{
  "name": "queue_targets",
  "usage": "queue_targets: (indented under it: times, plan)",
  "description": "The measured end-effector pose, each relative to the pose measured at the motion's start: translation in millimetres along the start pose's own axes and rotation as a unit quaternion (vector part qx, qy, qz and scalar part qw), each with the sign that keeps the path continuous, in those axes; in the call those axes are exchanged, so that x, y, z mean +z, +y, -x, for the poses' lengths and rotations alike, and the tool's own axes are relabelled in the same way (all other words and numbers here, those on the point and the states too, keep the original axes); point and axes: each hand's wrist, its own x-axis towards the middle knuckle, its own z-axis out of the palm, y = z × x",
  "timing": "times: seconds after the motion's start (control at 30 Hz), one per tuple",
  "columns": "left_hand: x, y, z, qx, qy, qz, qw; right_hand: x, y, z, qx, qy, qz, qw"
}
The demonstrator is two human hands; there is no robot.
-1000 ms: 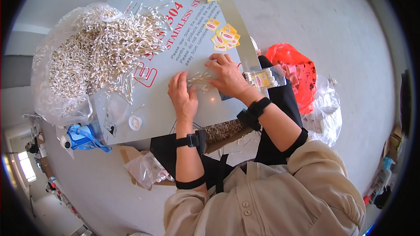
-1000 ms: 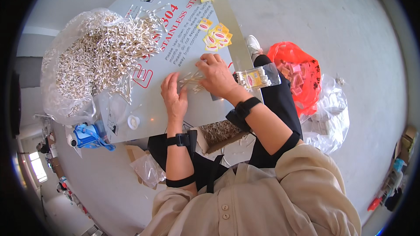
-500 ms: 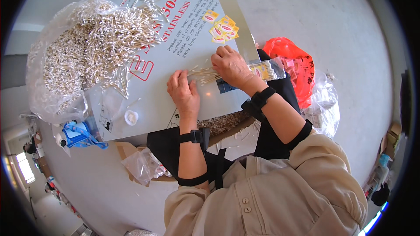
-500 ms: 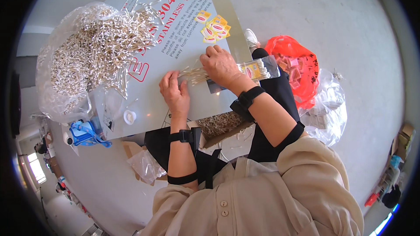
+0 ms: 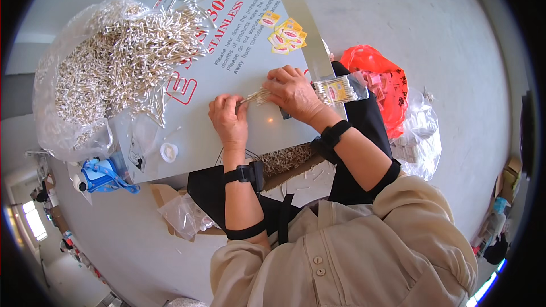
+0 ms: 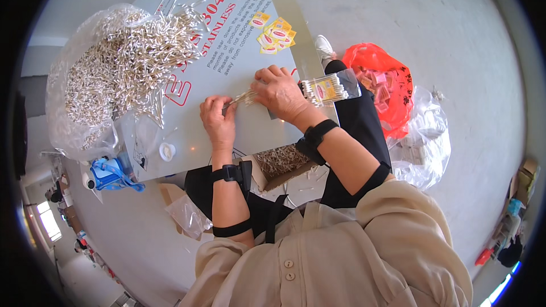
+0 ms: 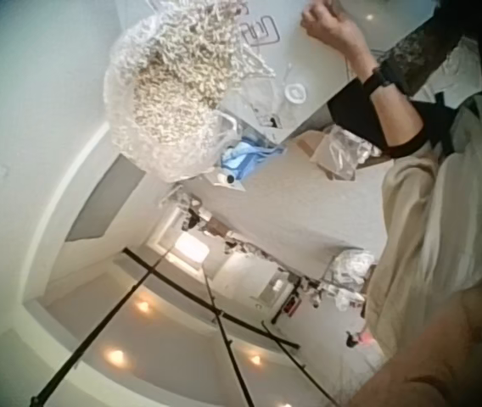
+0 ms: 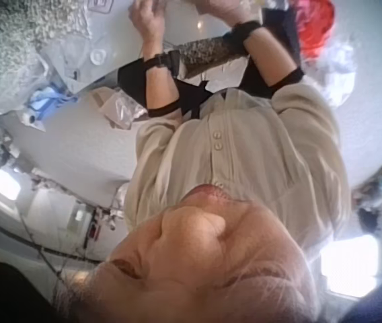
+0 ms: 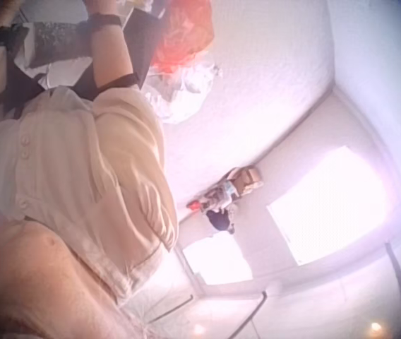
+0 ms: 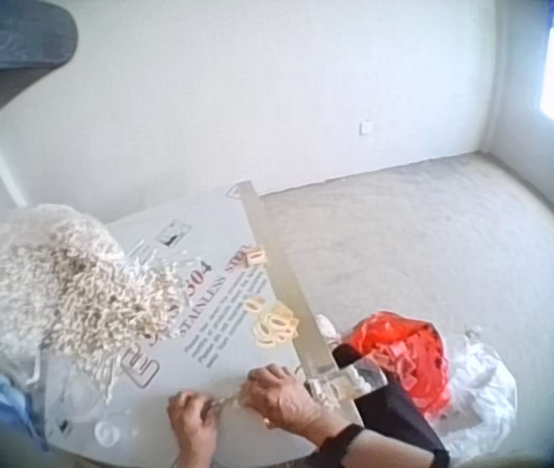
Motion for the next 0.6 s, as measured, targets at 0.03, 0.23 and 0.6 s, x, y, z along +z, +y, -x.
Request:
queue_targets:
  times: [0.03, 0.23, 0.6]
  plan:
    - [1.5, -0.2, 1.9, 0.000, 0.005, 0.000, 1.000, 3.7, 0.3, 1.2, -0.006, 0.002, -0.007, 1.000]
    - [-11.9, -10.1, 6.5, 0.036, 0.015, -0.008, 0.999, 3.0, 9.5, 15.7, -0.019, 0.041, -0.008, 0.999]
    - [1.0, -5.4, -28.8, 0.053, -0.044, 0.006, 0.998, 12.5, -2.1, 17.8, -0.009, 0.032, -0.079, 0.996]
